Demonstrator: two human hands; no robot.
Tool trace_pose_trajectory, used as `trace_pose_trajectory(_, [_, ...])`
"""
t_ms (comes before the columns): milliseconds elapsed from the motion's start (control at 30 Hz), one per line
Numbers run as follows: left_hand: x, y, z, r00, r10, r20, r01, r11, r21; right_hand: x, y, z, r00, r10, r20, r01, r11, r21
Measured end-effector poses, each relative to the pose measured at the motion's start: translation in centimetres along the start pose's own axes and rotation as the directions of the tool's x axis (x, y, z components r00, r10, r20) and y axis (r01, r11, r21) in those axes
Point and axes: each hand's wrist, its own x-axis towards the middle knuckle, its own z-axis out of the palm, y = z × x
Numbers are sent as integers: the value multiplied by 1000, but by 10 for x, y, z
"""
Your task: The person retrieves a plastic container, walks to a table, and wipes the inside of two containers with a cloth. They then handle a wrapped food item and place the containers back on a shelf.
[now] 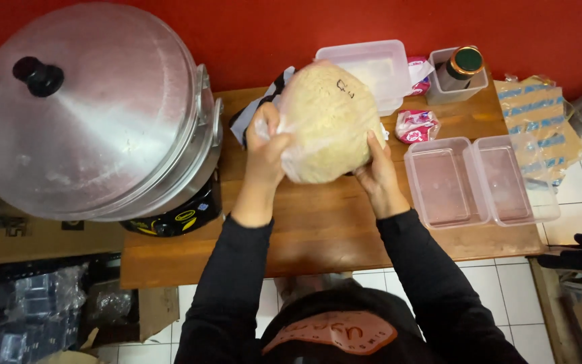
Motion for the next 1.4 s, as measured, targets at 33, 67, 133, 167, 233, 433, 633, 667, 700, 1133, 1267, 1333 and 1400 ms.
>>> trace_pose_trajectory(33, [0, -23, -15, 1000, -1, 2, 1, 1000, -2, 13, 5, -11, 1000, -2, -1, 2, 1000, 0])
trace_pose_trajectory(67, [-1, -47, -31, 992, -98, -79, 98, 995, -9, 26, 11, -23, 998, -15, -66, 14, 1000, -12])
trace_pose_trajectory(133, [-12, -91, -63, 969, -196, -153, 195, 981, -25, 48, 26, -52, 991, -33, -132, 30, 999, -23])
trace_pose_trajectory(167, [-23, -111, -80, 962, -211, -173, 220, 975, 37, 56, 37, -68, 985, -15, -173, 8, 999, -38])
trace_pose_trajectory(233, [-39, -124, -92, 952, -237, -195, 260, 960, 102, 67, 57, -93, 974, 9, -228, -20, 999, -47])
trace_pose_trajectory(433, [-67, -130, -104, 919, -285, -272, 295, 956, -4, 56, 96, -126, 953, 137, -271, -202, 953, -228])
trace_pose_trajectory(633, [-84, -123, -126, 902, -263, -341, 314, 944, 100, 93, 83, -147, 958, 175, -225, -261, 857, -445])
trace_pose_trajectory(667, [-93, -128, -137, 887, -253, -386, 334, 929, 160, 113, 75, -164, 969, -8, -247, -155, 760, -631])
trace_pose_trajectory(700, [-102, -134, -148, 871, -238, -430, 356, 909, 218, 132, 67, -180, 955, -192, -226, -64, 610, -790])
trace_pose_trajectory(1133, [-116, -122, -162, 685, -415, -599, 605, -136, 785, 184, -36, -129, 819, -387, 425, 569, 450, -688])
trace_pose_trajectory(1267, [-67, -138, -132, 872, -323, -368, 303, -233, 924, 210, -35, -143, 842, -385, 378, 523, 412, -746])
trace_pose_trajectory(1333, [-47, -176, -128, 954, -246, -169, 130, -167, 977, 222, -33, -150, 841, -405, 359, 515, 393, -762])
trace_pose_trajectory(1400, [-18, -202, -102, 907, -422, -21, 21, -4, 1000, 238, -32, -156, 864, -393, 314, 459, 363, -810])
